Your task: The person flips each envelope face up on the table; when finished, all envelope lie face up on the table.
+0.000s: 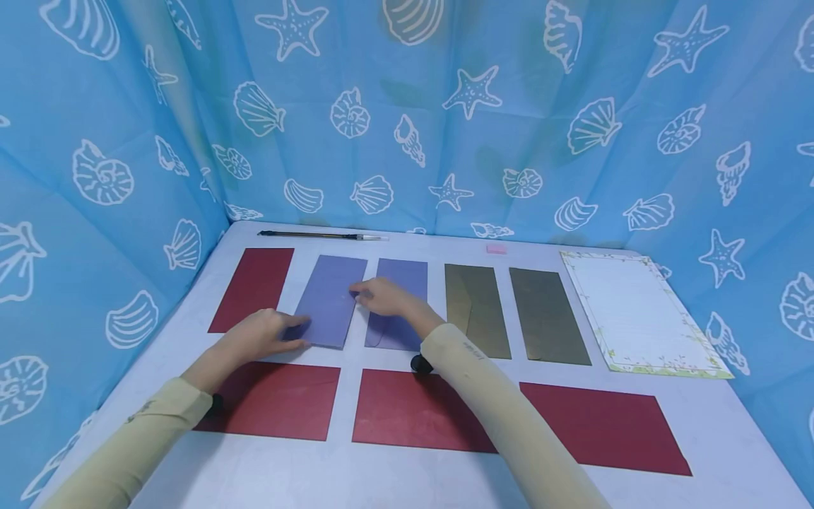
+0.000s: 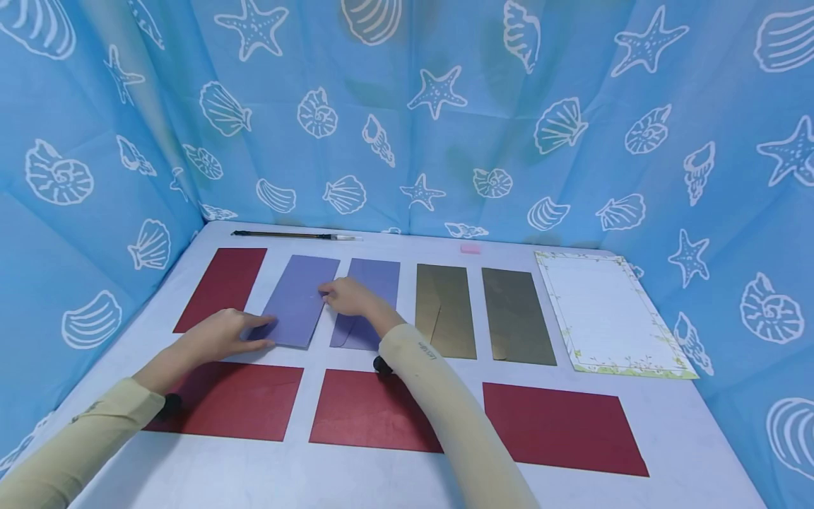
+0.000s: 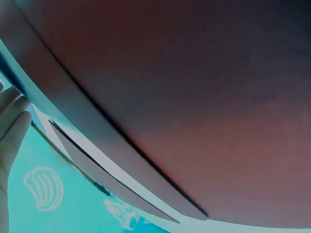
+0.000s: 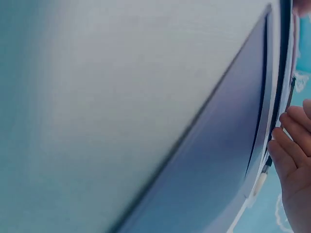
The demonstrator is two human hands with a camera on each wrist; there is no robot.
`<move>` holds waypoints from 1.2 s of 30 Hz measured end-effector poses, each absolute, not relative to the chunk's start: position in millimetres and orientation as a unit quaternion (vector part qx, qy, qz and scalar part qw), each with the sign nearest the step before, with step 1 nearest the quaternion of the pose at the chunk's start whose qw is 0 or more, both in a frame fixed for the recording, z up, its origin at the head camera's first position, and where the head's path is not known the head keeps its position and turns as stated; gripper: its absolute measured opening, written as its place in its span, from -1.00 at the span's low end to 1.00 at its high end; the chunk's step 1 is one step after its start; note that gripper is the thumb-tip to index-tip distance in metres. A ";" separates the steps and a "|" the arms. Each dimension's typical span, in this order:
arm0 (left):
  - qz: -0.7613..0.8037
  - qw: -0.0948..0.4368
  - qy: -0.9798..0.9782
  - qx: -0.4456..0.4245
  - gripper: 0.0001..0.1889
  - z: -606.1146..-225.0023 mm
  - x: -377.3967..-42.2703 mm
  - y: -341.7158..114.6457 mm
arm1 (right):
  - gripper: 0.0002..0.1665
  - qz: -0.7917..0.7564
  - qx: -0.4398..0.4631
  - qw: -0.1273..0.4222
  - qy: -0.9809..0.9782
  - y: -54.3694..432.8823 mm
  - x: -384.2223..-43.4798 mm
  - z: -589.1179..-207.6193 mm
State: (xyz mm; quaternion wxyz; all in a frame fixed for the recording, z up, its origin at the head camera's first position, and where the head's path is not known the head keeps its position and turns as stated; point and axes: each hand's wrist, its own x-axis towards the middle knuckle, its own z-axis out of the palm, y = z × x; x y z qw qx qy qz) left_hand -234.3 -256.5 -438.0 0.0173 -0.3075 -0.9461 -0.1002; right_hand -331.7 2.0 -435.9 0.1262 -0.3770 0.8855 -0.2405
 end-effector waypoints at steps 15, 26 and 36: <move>-0.090 0.108 -0.925 -0.354 -0.58 -440.5 -221.4 -248.6 | -0.42 -0.346 -0.273 0.085 0.893 9.6 -350.1 -433.4; -0.102 0.116 -0.923 -0.352 -0.48 -442.2 -213.3 -249.4 | -0.11 -0.368 -0.238 0.129 0.889 0.0 -344.2 -421.2; -0.136 0.125 -0.921 -0.344 -0.42 -440.7 -209.3 -245.6 | -0.03 -0.433 -0.224 0.110 0.866 -9.3 -340.6 -417.1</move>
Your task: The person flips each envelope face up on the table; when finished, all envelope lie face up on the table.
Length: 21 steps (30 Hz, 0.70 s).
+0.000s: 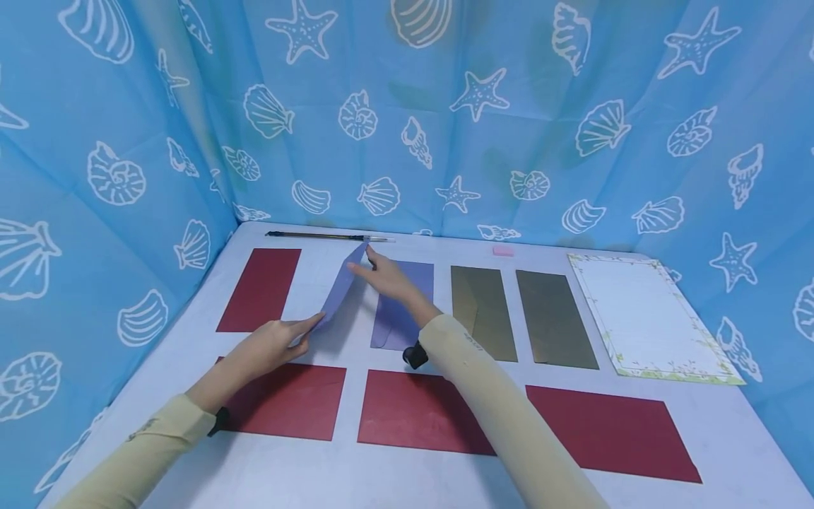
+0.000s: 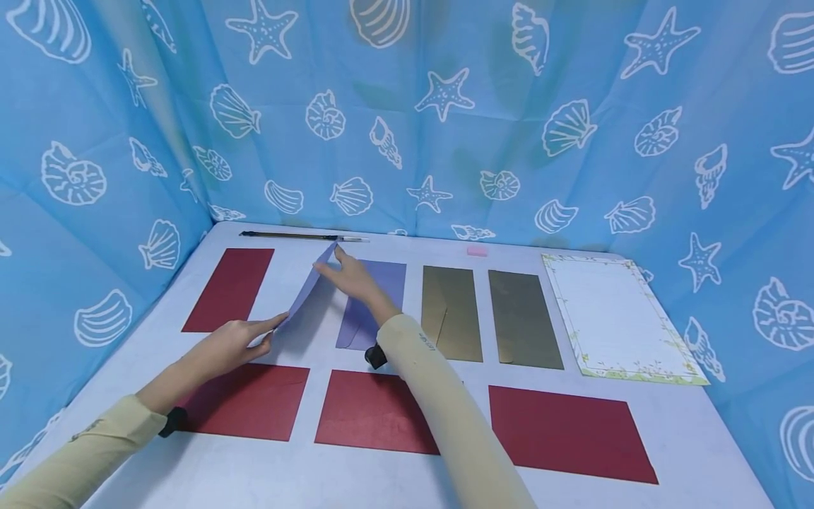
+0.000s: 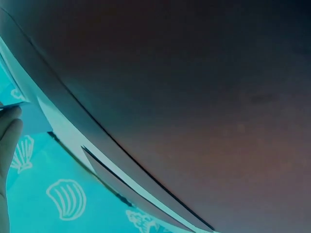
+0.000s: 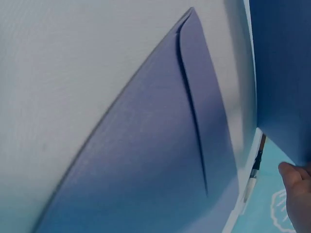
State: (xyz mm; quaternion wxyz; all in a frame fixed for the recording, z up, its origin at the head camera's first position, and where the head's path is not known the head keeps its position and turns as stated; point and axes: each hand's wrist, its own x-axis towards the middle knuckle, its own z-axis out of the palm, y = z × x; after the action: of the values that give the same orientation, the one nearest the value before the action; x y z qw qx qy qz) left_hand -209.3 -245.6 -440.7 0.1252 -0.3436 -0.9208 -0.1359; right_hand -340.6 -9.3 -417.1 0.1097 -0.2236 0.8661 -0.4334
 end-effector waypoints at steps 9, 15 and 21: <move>-0.203 0.132 -0.916 -0.319 -0.49 -438.6 -203.8 -244.1 | -0.03 -0.469 -0.241 0.054 0.848 -16.3 -336.5 -408.3; -0.257 0.110 -0.909 -0.309 -0.51 -440.7 -202.3 -246.9 | -0.09 -0.459 -0.259 0.027 0.850 -20.8 -334.5 -406.2; -0.271 0.085 -0.913 -0.292 -0.50 -442.0 -201.5 -251.2 | -0.07 -0.406 -0.267 0.004 0.874 -25.2 -337.4 -408.9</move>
State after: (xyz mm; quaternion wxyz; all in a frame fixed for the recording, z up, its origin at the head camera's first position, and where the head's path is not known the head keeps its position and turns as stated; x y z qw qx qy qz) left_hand -201.5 -251.2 -442.0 0.0853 -0.2923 -0.9131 -0.2712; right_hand -337.4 -25.2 -408.9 0.0039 -0.2674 0.8736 -0.4065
